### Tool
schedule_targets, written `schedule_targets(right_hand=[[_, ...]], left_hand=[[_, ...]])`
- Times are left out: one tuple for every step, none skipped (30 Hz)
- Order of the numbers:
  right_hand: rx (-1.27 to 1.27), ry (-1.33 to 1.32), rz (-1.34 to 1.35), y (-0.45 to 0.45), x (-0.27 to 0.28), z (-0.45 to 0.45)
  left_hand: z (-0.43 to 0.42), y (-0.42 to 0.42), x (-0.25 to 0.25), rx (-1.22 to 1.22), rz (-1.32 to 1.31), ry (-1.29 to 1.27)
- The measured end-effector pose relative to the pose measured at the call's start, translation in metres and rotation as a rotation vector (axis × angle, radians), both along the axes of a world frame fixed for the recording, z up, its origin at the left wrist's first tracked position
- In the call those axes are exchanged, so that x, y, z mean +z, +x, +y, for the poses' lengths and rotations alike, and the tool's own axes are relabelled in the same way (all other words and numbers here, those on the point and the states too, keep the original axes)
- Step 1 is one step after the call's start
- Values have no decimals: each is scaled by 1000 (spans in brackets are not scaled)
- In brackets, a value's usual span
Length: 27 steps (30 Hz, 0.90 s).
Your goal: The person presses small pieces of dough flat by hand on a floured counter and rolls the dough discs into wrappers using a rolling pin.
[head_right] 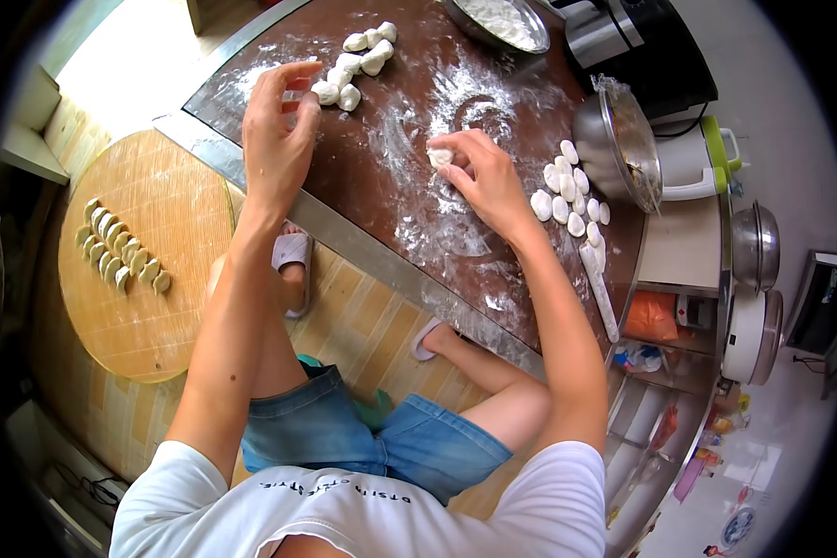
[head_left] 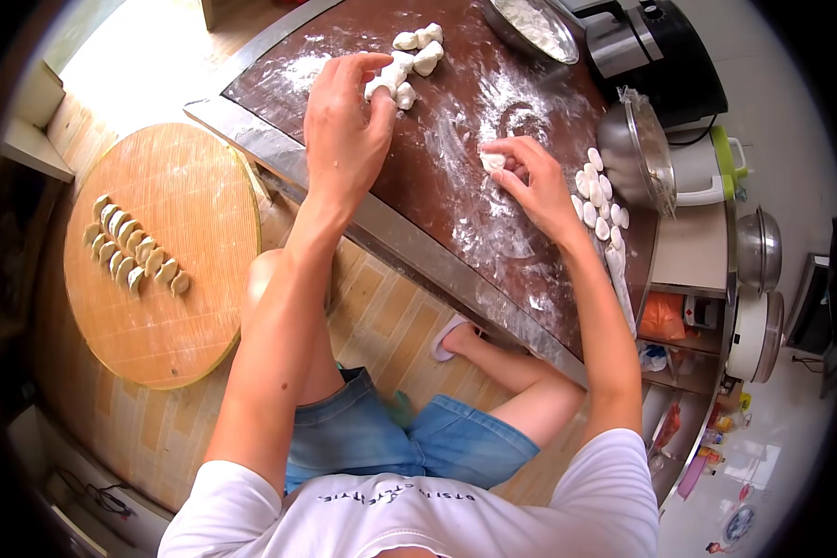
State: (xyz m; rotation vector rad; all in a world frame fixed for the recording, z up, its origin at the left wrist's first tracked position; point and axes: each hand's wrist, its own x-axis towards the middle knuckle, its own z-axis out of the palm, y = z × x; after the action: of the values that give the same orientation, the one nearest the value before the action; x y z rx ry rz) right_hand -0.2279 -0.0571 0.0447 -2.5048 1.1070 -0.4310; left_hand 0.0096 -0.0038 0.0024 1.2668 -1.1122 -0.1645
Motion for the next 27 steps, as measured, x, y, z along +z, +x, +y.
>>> schedule_targets(right_hand=[[-87, 130, -31, 0, 0, -2], [-124, 106, -44, 4, 1, -6], [-132, 39, 16, 5, 0, -15], [-142, -26, 77, 4, 0, -24], [-153, -93, 140, 3, -1, -29], [-130, -178, 101, 5, -4, -30], [-185, 8, 62, 4, -4, -30], [-239, 195, 22, 4, -5, -30], [-290, 381, -18, 5, -6, -31], [-304, 563, -74, 2, -7, -30], [-313, 406, -47, 3, -7, -31], [-326, 252, -21, 4, -5, -29], [-345, 98, 4, 3, -4, -25], [-301, 96, -20, 1, -2, -24], [-249, 92, -43, 1, -1, -25], [-194, 91, -64, 0, 1, -24], [-142, 93, -84, 0, 2, -22], [-50, 135, -31, 4, 8, -15], [-12, 89, 11, 5, 8, -15], [25, 43, 54, 5, 7, -15], [62, -3, 96, 6, 6, -15], [-83, 38, 91, 10, 8, -17], [-123, 50, 82, 11, 8, -20], [-164, 64, 74, 11, 7, -24], [-206, 77, 66, 10, 7, -28], [-168, -49, 94, 7, 3, -33], [-143, -67, 59, 5, 0, -35]], left_hand=[[0, 0, 0, 0, -10, -2], [-1, -1, 0, -5, -13, 18], [-1, -1, -1, -9, -16, 37], [0, -2, -2, -15, -18, 57], [0, -2, -2, -8, -27, 65], [-1, -2, -2, 1, -35, 72], [-1, -2, -2, 9, -42, 80], [0, -2, -1, 2, -38, 78], [0, -2, -1, -1, -35, 74], [1, -2, -1, -2, -30, 72], [0, -1, -2, 3, -20, 48], [-2, -2, -2, 2, -11, 26], [-3, -4, -3, -6, -4, 5], [-3, -5, -3, -11, -4, 0], [-3, -5, -3, -7, -5, -6], [-3, -4, -3, -1, -4, -10], [-2, -4, -3, 0, 1, -1], [-2, -4, -2, -2, 4, 6], [-2, -5, -2, -5, 6, 12], [-2, -5, -1, -7, 6, 14], [-2, -6, -2, -10, 5, 16], [-2, -5, -2, -10, 3, 19], [-2, -5, -2, -7, 0, 19], [-2, -5, -2, -4, -3, 20], [-2, -5, -3, -2, -6, 21], [-3, -5, -3, -2, -4, 14], [-3, -4, -4, -1, -2, 6]])
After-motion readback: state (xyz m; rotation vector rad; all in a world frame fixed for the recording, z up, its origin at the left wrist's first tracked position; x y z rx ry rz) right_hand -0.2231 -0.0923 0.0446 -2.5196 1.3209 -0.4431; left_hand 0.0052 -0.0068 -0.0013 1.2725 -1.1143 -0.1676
